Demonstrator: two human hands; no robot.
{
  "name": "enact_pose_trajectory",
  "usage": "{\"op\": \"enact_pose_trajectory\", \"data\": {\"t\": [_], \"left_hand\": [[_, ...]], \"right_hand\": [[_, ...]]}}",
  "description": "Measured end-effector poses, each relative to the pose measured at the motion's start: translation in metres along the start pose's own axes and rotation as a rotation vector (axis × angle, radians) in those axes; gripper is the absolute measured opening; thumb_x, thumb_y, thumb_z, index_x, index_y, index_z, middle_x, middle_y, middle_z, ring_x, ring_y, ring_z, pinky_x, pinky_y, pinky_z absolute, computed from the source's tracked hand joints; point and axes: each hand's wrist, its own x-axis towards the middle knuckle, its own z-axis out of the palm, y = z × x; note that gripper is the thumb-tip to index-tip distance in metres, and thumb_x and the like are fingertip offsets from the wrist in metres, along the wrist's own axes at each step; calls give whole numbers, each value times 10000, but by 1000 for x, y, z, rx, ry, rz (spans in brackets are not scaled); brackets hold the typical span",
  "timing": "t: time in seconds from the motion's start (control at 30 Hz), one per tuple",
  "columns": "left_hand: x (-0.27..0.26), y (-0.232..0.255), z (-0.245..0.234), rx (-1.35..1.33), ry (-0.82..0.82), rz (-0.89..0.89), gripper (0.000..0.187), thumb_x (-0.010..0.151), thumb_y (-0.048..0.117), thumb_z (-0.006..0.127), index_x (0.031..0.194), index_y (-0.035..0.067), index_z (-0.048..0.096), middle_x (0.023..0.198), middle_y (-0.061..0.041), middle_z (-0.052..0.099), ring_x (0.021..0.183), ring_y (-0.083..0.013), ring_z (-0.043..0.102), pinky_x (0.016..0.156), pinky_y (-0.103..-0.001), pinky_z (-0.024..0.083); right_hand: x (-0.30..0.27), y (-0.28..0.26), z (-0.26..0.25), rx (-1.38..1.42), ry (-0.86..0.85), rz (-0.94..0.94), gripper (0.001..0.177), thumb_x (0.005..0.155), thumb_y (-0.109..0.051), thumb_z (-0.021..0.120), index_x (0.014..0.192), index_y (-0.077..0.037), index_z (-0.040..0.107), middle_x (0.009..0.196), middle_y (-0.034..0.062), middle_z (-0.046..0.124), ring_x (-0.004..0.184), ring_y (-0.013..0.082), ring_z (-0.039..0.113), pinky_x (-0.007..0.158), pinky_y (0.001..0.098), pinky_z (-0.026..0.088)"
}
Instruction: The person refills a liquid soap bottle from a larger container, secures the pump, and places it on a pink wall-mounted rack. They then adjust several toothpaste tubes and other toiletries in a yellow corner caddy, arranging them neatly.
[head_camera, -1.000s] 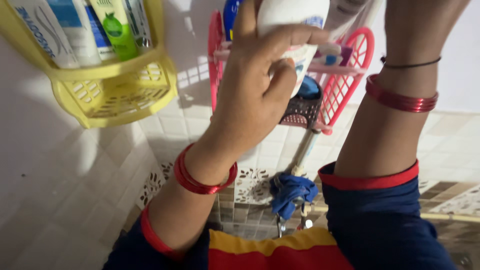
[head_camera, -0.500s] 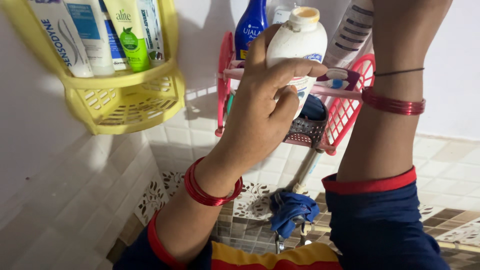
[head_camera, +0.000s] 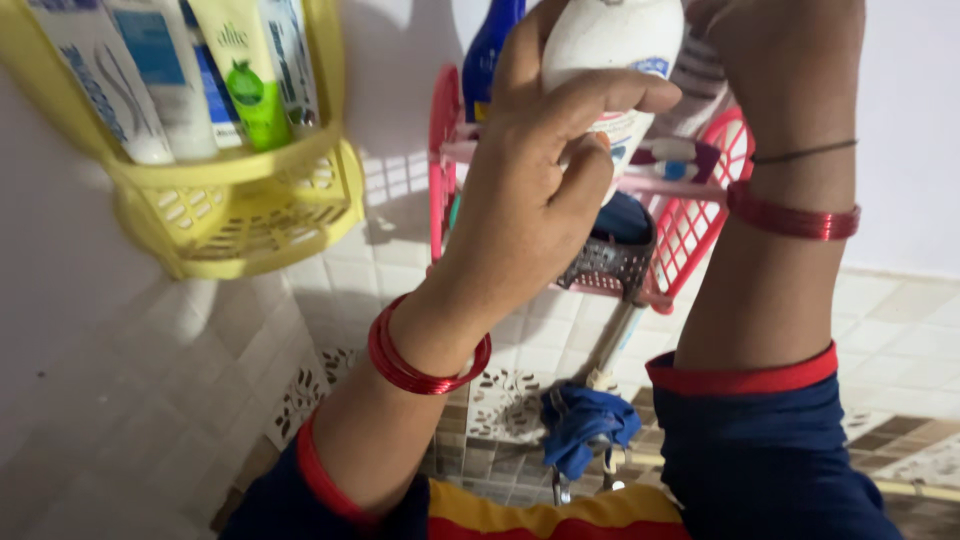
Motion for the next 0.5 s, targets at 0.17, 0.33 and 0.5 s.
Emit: {"op": "enact_pose_trajectory", "data": {"t": [0.17, 0.33, 0.5], "left_hand": [[7, 8, -2, 3, 4, 21, 427, 964, -158, 553, 1231, 152, 674, 1537, -150, 395, 1370, -264, 554, 1109, -278, 611], [10, 16, 0, -31, -5, -11, 421, 943, -157, 536, 1216, 132, 674, 1545, -172, 379, 1423, -309, 555, 1064, -297, 620], [10, 16, -1, -56, -11, -42, 430, 935, -165, 513, 1213, 115, 681, 1538, -177, 381, 1402, -317, 571, 1017, -305, 630]], "right_hand": [[3, -27, -9, 71, 3, 257, 699, 945, -92, 903, 1444, -41, 415, 1002, 200, 745, 891, 357, 757, 706, 425, 597], [0, -40, -12, 116, -36, 314, 1025, 898, -49, 868, 1639, -102, 162, 1155, 185, 779, 1039, 346, 792, 849, 407, 625], [0, -42, -13, 99, -61, 340, 1112, 879, -66, 896, 1656, -76, 100, 1134, 198, 775, 1016, 361, 779, 832, 414, 626]]}}
